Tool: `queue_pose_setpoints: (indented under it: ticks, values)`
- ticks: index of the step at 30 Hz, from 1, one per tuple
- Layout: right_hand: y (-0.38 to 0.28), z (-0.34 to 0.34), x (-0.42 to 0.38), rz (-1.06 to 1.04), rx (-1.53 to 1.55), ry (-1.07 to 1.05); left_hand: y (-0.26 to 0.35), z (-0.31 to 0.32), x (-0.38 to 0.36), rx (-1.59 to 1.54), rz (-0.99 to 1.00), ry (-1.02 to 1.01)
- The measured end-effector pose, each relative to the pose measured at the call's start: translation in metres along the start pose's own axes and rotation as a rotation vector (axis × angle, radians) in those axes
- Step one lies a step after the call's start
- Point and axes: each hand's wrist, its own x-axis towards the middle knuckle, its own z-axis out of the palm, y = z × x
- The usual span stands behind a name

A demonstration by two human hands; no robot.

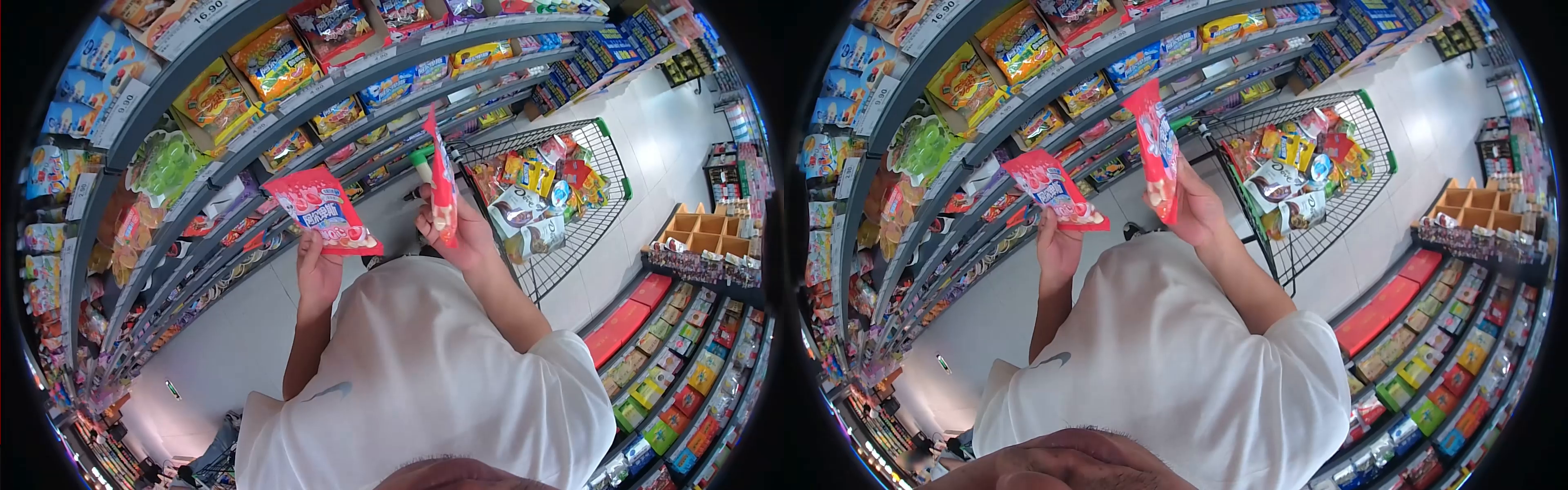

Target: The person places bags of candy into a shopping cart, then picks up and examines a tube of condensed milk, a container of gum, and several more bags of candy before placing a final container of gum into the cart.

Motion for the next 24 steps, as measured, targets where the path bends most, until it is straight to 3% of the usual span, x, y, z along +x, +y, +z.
queue_pose_setpoints:
  ticks: [2, 5, 11, 14, 17, 20, 24]
  values:
    - [0.002, 0.02, -0.005, -0.05, -0.085, 0.176, 0.0, 0.001, 0.001, -0.012, -0.01, 0.01]
    - [-0.001, 0.032, -0.003, 0.001, -0.205, 0.09, 0.0, 0.001, 0.002, 0.079, -0.036, 0.052]
    - [-0.002, 0.027, -0.002, -0.017, -0.388, 0.157, 0.001, 0.007, 0.002, -0.114, -0.096, -0.036]
    - [-0.001, 0.024, -0.006, -0.012, -0.382, 0.175, -0.003, 0.001, 0.002, -0.12, -0.09, 0.082]
    - [0.001, 0.024, -0.006, 0.0, -0.365, 0.187, 0.002, 0.004, 0.006, -0.149, -0.113, -0.22]
    - [0.002, 0.021, -0.006, 0.006, -0.404, 0.218, 0.002, 0.0, 0.004, -0.034, -0.091, -0.149]
    - [0.002, 0.022, -0.006, -0.02, -0.464, 0.242, 0.001, 0.004, 0.005, -0.207, -0.135, -0.219]
